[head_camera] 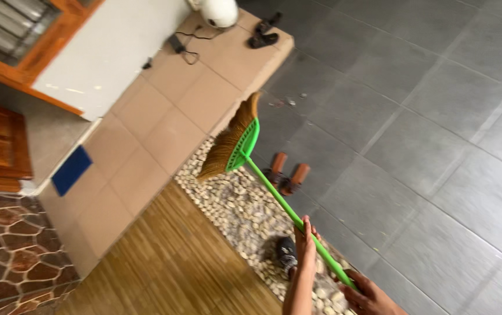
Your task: The person sweeps debris across a tiled floor using a broom, moving several pairs of sandals aside by hand to reach the area underneath them.
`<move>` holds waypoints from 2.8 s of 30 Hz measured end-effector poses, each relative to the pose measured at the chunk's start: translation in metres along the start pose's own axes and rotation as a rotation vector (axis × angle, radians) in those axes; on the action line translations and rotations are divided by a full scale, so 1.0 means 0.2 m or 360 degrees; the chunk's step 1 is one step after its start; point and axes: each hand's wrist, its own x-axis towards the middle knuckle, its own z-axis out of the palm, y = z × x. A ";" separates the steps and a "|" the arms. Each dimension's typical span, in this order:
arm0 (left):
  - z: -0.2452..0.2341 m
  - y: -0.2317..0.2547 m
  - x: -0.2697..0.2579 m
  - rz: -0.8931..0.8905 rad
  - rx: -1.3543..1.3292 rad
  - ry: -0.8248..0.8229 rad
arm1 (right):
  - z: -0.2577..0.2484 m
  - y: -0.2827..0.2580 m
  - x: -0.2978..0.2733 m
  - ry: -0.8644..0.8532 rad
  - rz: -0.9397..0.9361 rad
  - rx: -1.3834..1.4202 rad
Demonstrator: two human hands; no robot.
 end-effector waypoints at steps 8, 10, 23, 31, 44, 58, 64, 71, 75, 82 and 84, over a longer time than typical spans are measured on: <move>-0.41 0.39 0.45 -0.0306 0.0264 0.0262 | 0.26 -0.42 1.00 -0.0146 -0.0167 -0.0868; -0.44 0.38 0.54 -0.0212 0.0057 0.0283 | 0.25 -0.43 1.35 -0.0070 -0.0334 -0.1084; -0.68 -0.23 1.42 -0.0142 -0.0122 0.0463 | -0.17 0.10 3.44 0.0280 -0.0226 -0.1633; -0.64 -0.25 1.78 -0.0114 -0.0355 0.0326 | 0.05 0.28 4.09 0.0365 -0.0057 -0.1990; -0.68 -0.24 1.91 -0.0163 0.0096 0.0312 | 0.12 0.25 4.37 0.0456 -0.0034 -0.1513; -0.55 -0.56 1.09 -0.0216 -0.0100 0.0501 | -0.52 -0.30 2.37 0.0718 0.0065 -0.0662; -0.36 -0.36 0.74 -0.0141 0.0060 0.0226 | -0.56 -0.34 1.36 0.1175 -0.0017 0.0055; -0.01 -0.14 0.29 -0.0037 0.0498 -0.0305 | -0.69 -0.08 0.50 0.1507 -0.0042 0.0790; 0.28 -0.07 0.07 0.0172 0.0818 -0.0547 | -0.81 0.18 0.15 0.1611 0.0003 0.1289; 0.75 -0.24 -0.43 0.0047 0.1085 -0.0815 | -1.13 0.81 -0.41 0.1724 -0.0127 0.1928; 0.84 -0.43 -0.51 0.0022 0.1154 -0.0866 | -1.25 1.02 -0.52 0.1708 -0.0147 0.2112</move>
